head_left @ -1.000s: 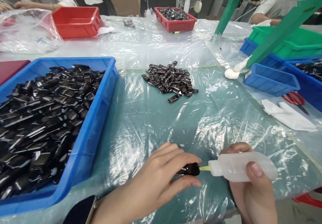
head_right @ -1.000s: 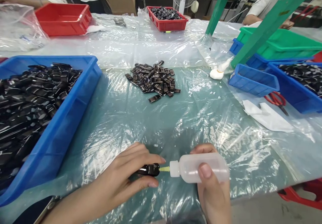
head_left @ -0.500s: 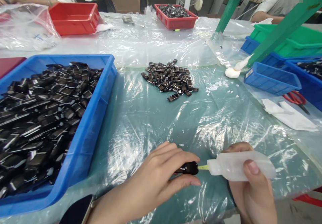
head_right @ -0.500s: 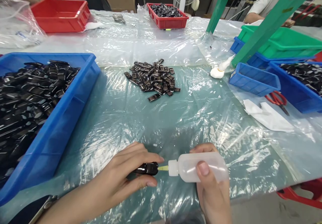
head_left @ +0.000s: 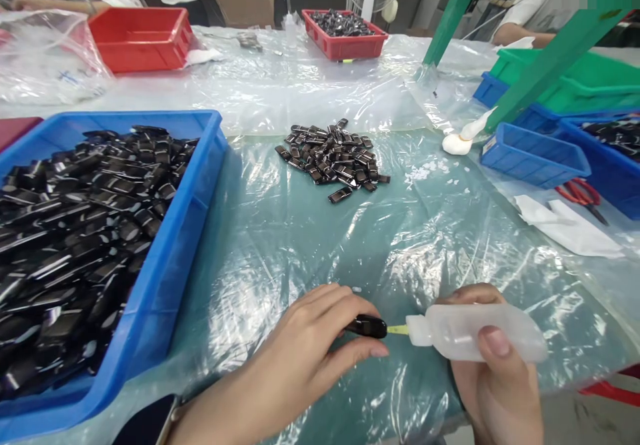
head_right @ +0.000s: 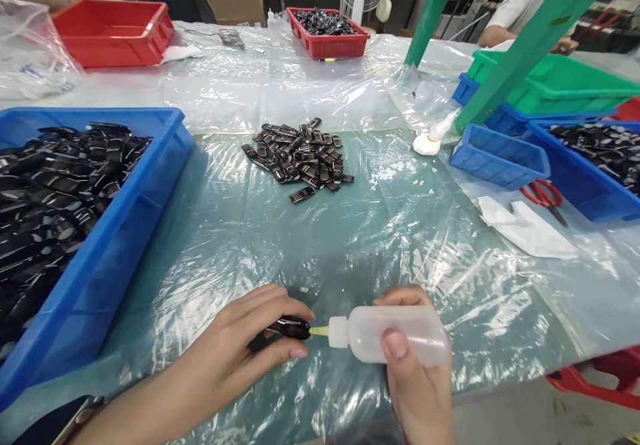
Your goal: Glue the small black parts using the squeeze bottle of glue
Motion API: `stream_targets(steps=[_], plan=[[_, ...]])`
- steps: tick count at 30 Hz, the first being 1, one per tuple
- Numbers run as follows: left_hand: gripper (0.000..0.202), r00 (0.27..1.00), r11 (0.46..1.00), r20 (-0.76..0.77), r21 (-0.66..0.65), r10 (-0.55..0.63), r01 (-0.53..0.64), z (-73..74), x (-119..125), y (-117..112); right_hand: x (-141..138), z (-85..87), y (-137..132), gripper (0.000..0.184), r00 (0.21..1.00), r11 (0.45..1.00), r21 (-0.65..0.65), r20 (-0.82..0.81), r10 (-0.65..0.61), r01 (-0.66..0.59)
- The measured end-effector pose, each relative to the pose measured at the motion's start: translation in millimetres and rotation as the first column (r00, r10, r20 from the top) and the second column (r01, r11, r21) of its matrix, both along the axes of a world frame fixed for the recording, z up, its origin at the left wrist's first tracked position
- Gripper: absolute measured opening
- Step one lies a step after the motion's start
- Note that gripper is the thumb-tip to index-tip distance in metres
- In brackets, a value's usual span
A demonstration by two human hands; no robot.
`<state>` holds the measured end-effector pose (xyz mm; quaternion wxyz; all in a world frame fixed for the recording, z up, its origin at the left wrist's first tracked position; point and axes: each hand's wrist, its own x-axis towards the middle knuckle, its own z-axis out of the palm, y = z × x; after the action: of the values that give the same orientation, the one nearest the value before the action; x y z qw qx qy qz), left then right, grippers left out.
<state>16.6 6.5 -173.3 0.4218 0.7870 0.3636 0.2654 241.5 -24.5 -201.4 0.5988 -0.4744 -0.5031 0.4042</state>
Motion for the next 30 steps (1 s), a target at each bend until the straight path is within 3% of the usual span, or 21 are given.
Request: stream_targets(steps=[7, 15, 25, 30], plan=[[0.033, 0.999, 0.999, -0.046, 0.053, 0.013, -0.01, 2.7, -2.2, -0.7, -5.4, 3.3, 0.2, 0.035, 0.987, 0.987, -0.044, -0.031, -0.155, 0.154], [0.033, 0.999, 0.974, 0.025, 0.223, 0.027, -0.032, -0.1, -1.2, 1.1, 0.0, -0.4, -1.2, 0.032, 0.991, 0.992, -0.092, -0.092, -0.096, 0.088], [0.033, 0.999, 0.943, -0.012, 0.329, 0.047, -0.04, -0.4, -1.3, 1.4, 2.1, 1.5, -1.2, 0.032, 0.997, 0.997, -0.062, -0.055, -0.056, 0.052], [0.033, 0.998, 0.935, -0.007, 0.35, 0.06, -0.053, -0.4, -1.7, 0.3, 1.2, 2.9, -1.9, 0.037, 0.993, 0.99, -0.12, -0.08, -0.087, 0.078]])
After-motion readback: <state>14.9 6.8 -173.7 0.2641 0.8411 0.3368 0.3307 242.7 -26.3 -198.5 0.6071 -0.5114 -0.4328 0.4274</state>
